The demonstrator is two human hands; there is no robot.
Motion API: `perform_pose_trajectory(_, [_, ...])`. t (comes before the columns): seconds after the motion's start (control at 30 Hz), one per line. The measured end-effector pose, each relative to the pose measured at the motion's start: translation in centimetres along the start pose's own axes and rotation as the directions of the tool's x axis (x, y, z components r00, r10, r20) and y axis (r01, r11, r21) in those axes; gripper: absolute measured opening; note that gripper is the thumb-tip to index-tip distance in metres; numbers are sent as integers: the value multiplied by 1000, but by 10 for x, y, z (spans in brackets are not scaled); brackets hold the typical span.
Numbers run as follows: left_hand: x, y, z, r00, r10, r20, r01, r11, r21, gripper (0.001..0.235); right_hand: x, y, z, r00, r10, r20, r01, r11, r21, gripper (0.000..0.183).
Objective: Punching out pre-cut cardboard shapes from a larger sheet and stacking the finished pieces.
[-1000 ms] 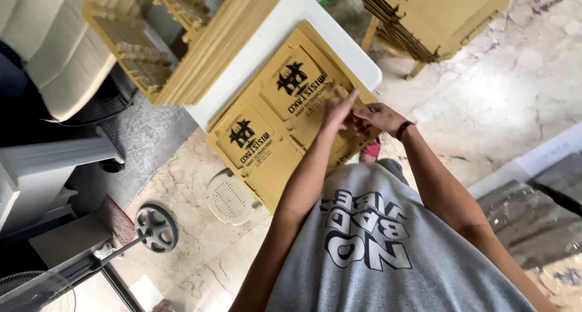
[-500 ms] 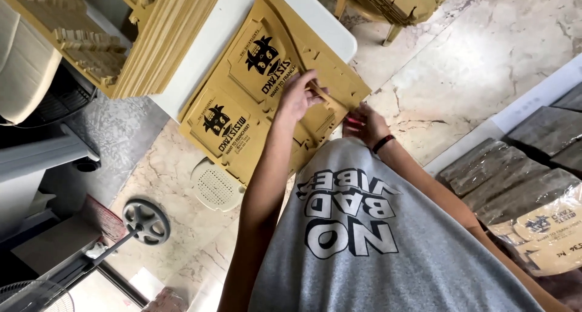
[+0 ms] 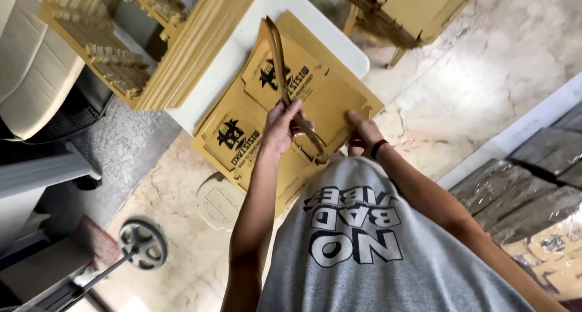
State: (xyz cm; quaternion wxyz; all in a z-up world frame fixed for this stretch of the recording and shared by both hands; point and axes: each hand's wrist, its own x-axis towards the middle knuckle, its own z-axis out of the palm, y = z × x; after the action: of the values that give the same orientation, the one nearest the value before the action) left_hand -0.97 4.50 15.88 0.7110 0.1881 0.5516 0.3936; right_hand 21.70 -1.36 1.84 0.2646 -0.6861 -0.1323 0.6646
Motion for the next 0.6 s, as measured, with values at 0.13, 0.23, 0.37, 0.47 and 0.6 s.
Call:
perform_pose_trajectory(0.13, [-9,12,7,984,156,81,-166,978,124,20,-13,-30,-5,951,-286,115,307,850,-428,62])
perform_pose_trajectory(0.23, [-23,29,13,966,257,35,-260,961,96,23,-111,-111,30,958,-271,89,282,850,-445,71])
perform_pose_trajectory(0.37, [-24,29,11,944,320,85,-330,930,162,27,-40,-68,10,951,-308,14,285,860,-424,57])
perform_pose_trajectory(0.47, [-11,4,8,936,349,45,-352,932,92,25,-16,-51,-15,949,-314,-30,298,925,-236,50])
perform_pose_trajectory(0.6, [-9,8,10,912,408,25,-409,912,39,26,-2,-58,-35,919,-394,-24,379,897,-227,49])
